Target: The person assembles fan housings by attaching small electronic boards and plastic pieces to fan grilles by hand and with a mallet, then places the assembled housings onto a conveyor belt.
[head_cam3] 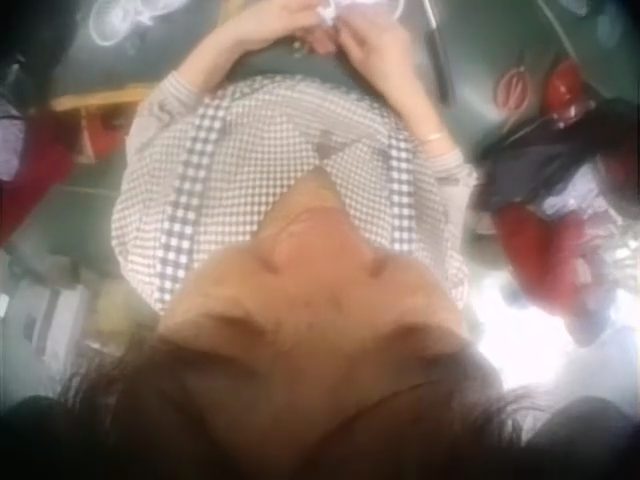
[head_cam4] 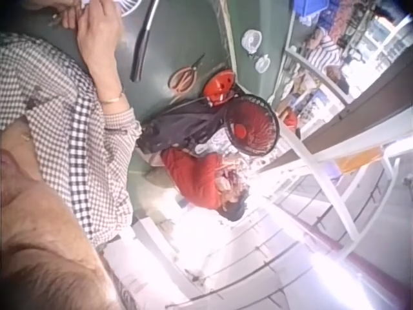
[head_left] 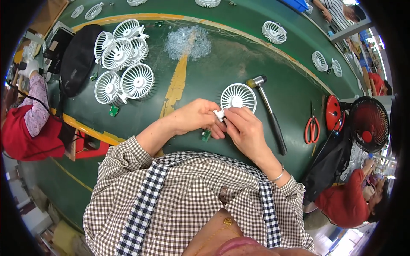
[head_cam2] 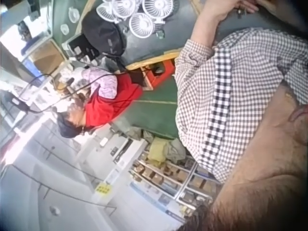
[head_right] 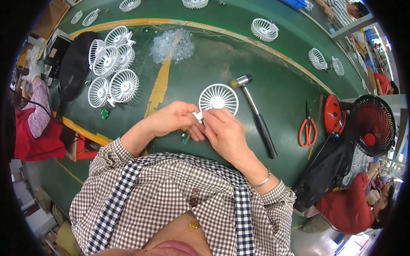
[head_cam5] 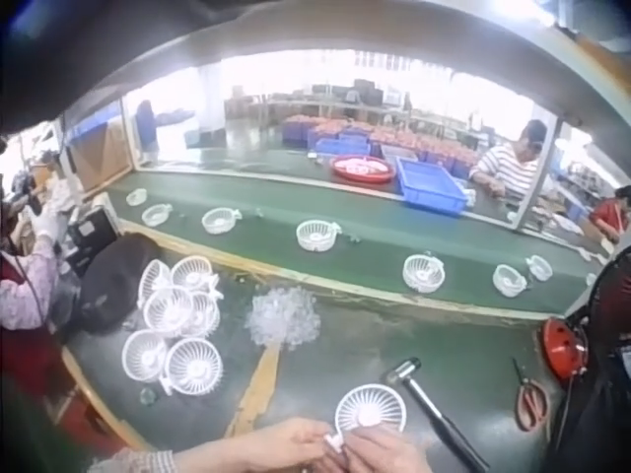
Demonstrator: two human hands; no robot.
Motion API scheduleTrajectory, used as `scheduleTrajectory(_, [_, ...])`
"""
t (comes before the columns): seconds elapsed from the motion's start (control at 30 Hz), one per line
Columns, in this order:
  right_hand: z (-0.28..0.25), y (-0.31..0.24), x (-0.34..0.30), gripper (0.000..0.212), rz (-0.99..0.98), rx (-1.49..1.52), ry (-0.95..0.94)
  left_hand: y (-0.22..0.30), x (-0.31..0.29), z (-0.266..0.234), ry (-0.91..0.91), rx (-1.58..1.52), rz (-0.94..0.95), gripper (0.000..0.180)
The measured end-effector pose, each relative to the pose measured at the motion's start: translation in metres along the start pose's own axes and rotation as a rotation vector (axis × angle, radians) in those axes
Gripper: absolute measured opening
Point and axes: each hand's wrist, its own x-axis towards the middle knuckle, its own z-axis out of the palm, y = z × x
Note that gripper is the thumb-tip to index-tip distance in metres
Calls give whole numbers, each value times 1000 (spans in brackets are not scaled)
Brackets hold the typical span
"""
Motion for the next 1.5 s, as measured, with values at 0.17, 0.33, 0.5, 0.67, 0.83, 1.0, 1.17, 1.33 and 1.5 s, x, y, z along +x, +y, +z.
scheduleTrajectory(0.17, [5,5,-7,25,67,100,96,-2,5,6,21,-101,48,25])
scheduleTrajectory(0.33, [-3,1,-2,17,26,153,185,-17,3,17,323,48,183,26])
scheduleTrajectory(0.5, [-18,-28,-10,24,652,986,93,-16,4,30,426,-147,308,26])
scheduleTrajectory(0.67, [-2,-17,-17,22,705,1052,88,-22,3,35,284,-27,293,28])
scheduleTrajectory(0.83, [-17,-19,-21,11,510,699,-9,-18,-10,26,290,140,266,27])
scheduleTrajectory(1.0, [-26,-30,-14,15,-18,115,31,-5,-23,29,195,182,217,27])
scheduleTrajectory(1.17, [-35,-35,-1,15,-89,93,165,41,-44,35,322,393,73,43])
scheduleTrajectory(1.33, [-16,-4,3,12,381,168,66,19,-20,27,387,1150,565,37])
scheduleTrajectory(1.5, [-35,18,-5,24,232,-488,185,-12,-3,24,527,1158,494,47])
